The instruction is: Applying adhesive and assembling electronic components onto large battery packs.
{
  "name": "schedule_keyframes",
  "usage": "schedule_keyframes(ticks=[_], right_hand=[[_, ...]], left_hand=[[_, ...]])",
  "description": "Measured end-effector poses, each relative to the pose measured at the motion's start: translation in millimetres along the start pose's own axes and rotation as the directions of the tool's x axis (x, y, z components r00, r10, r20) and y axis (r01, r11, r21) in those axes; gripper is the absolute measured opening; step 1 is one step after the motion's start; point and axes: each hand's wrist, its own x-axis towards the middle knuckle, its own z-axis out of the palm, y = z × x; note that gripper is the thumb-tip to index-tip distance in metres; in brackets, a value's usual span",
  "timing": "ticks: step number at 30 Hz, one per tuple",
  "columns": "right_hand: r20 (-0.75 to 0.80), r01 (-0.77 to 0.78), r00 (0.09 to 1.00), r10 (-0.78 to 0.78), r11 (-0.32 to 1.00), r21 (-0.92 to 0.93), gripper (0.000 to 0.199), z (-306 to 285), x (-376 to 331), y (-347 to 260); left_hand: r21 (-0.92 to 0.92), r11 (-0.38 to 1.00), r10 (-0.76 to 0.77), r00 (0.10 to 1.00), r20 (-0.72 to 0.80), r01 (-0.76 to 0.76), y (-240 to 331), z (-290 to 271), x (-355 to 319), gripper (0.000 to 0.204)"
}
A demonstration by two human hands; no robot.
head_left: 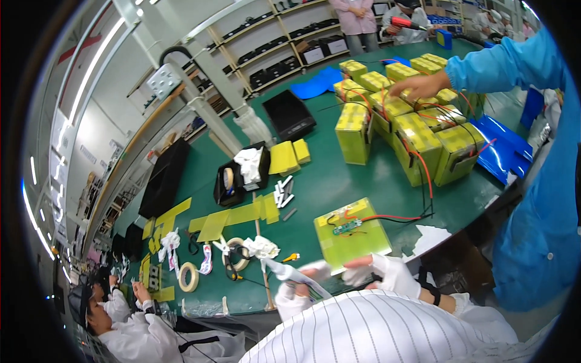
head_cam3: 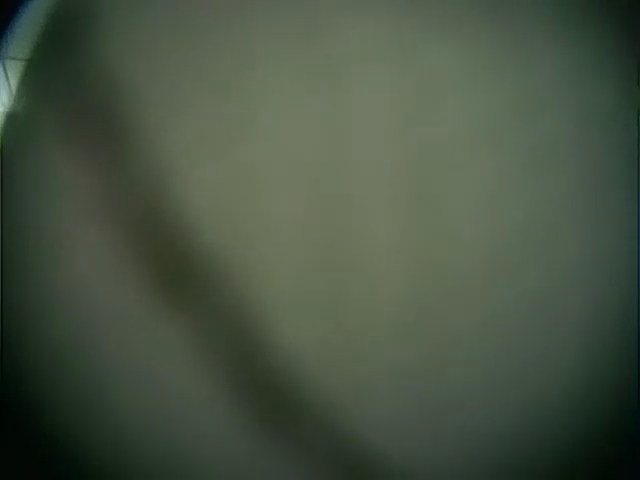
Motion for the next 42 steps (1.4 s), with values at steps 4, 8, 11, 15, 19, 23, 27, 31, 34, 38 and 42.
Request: schedule_keyframes(ticks=[4,8,11,15,19,23,27,31,34,38,42], right_hand=[[-0.081,0.128,0.988,-0.131,0.991,-0.046,0.095,19.8,14.2,26.2],[-0.530,0.264,0.842,-0.099,0.933,0.245,0.044,29.2,30.9,5.0],[-0.619,0.407,0.775,-0.125,0.849,0.338,0.033,26.1,47.6,-2.2],[-0.684,0.437,0.724,-0.086,0.824,0.360,0.022,6.8,57.5,-3.7],[-0.761,0.481,0.648,-0.029,0.791,0.379,0.016,-23.1,51.6,-5.3],[-0.808,0.547,0.573,-0.139,0.799,0.250,0.028,-52.4,31.7,-0.6],[-0.830,0.510,0.551,-0.085,0.821,0.255,0.031,-64.7,28.9,-3.7],[-0.829,0.447,0.557,0.052,0.822,0.352,0.031,-69.8,39.2,-3.4],[-0.728,0.421,0.668,0.158,0.726,0.544,0.028,-75.0,41.9,6.4],[-0.708,0.398,0.701,0.084,0.778,0.486,0.031,-80.1,43.4,13.2],[-0.670,0.311,0.740,0.059,0.853,0.419,0.035,-83.8,44.3,9.8]], left_hand=[[-0.465,0.885,0.100,0.979,0.176,-0.007,20.4,54.8,44.6,0.061],[-0.396,0.893,-0.069,0.935,0.349,0.214,0.4,81.8,65.4,0.075],[-0.345,0.907,-0.067,0.891,0.449,0.242,17.8,93.7,81.1,0.071],[-0.214,0.943,-0.107,0.840,0.532,0.255,48.6,103.2,98.6,0.061],[0.052,0.996,-0.094,0.860,0.502,0.079,53.5,69.7,116.2,0.037],[0.049,0.997,-0.074,0.938,0.339,0.061,50.4,31.3,133.4,0.017],[-0.060,0.998,-0.010,0.984,0.177,0.021,49.1,17.7,153.9,0.025],[0.351,0.912,0.032,0.888,0.458,-0.214,49.9,26.8,167.0,0.017],[0.586,0.564,0.103,0.753,0.650,-0.583,38.7,43.4,163.2,0.023],[0.569,0.494,0.035,0.669,0.743,-0.658,26.8,60.2,158.7,0.022],[0.562,0.445,0.051,0.646,0.762,-0.697,17.8,64.6,157.2,0.015]])
